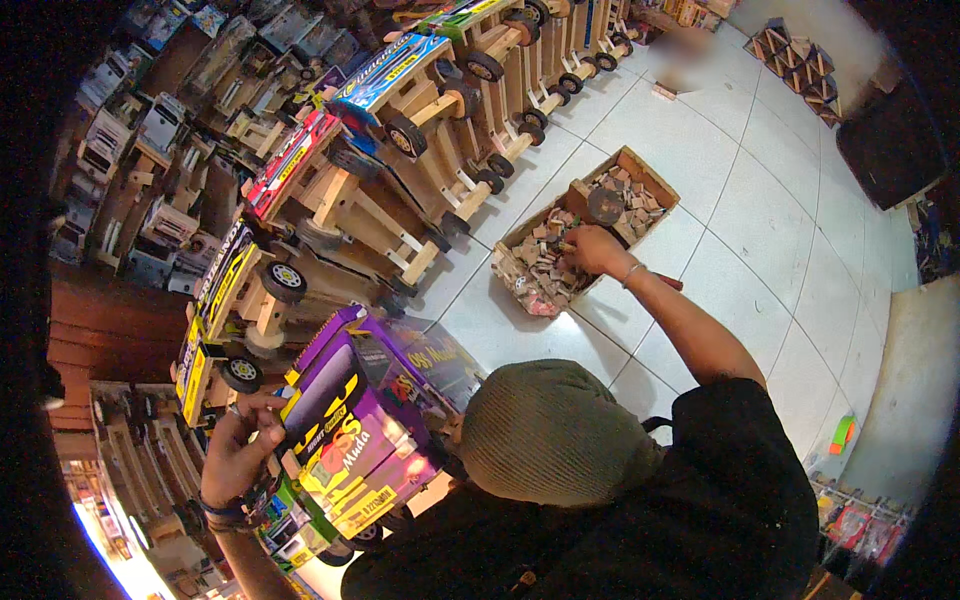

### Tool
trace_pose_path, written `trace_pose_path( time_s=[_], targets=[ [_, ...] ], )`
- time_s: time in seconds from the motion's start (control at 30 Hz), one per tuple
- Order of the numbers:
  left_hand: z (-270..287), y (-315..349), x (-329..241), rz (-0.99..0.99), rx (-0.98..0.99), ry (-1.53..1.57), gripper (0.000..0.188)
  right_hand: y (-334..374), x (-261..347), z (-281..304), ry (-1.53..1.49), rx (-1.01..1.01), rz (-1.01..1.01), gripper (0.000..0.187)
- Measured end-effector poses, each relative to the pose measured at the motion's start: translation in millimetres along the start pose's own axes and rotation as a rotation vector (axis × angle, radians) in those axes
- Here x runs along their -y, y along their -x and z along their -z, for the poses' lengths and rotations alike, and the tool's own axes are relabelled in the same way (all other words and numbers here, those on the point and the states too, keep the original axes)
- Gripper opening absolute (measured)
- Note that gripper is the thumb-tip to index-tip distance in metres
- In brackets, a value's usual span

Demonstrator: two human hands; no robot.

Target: The person uses a hammer to tap small wooden pieces onto the front of toy trucks. They then use a stapler to secure the pieces in place. The person repeats this process for multiple toy trucks.

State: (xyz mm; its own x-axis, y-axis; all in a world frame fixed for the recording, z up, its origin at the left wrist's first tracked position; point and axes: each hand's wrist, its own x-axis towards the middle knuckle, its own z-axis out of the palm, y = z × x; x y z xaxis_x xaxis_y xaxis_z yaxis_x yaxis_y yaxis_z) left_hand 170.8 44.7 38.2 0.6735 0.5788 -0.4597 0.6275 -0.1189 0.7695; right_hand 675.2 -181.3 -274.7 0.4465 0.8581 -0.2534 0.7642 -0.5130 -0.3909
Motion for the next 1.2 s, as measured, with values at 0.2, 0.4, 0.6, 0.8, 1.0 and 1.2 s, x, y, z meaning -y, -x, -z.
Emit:
trace_pose_path(
  time_s=[0.2,0.4,0.6,0.8,1.0,1.2],
  targets=[
    [7.7,-4.9,-1.4,-0.020,0.062,-0.019,0.037,35.3,20.8,46.0,-0.457,0.034,-0.064,0.033],
    [15.6,-4.3,-12.8,0.019,0.142,0.025,0.042,74.6,55.4,98.5,-0.715,0.106,-0.238,0.024],
    [17.4,-9.1,-21.8,0.001,0.149,-0.037,0.044,77.3,62.6,108.0,-0.856,0.106,-0.235,0.027],
    [14.1,-8.0,-25.5,0.021,0.123,-0.090,0.045,65.5,31.8,84.8,-0.647,-0.045,-0.162,0.022],
    [10.9,-6.0,-24.8,0.012,0.103,-0.147,0.043,52.6,23.3,60.6,-0.228,-0.127,-0.080,0.027],
    [1.6,-15.6,-49.7,-0.163,-0.100,-0.423,0.034,74.5,66.0,103.0,-1.126,0.184,-0.121,0.023]
  ],
)
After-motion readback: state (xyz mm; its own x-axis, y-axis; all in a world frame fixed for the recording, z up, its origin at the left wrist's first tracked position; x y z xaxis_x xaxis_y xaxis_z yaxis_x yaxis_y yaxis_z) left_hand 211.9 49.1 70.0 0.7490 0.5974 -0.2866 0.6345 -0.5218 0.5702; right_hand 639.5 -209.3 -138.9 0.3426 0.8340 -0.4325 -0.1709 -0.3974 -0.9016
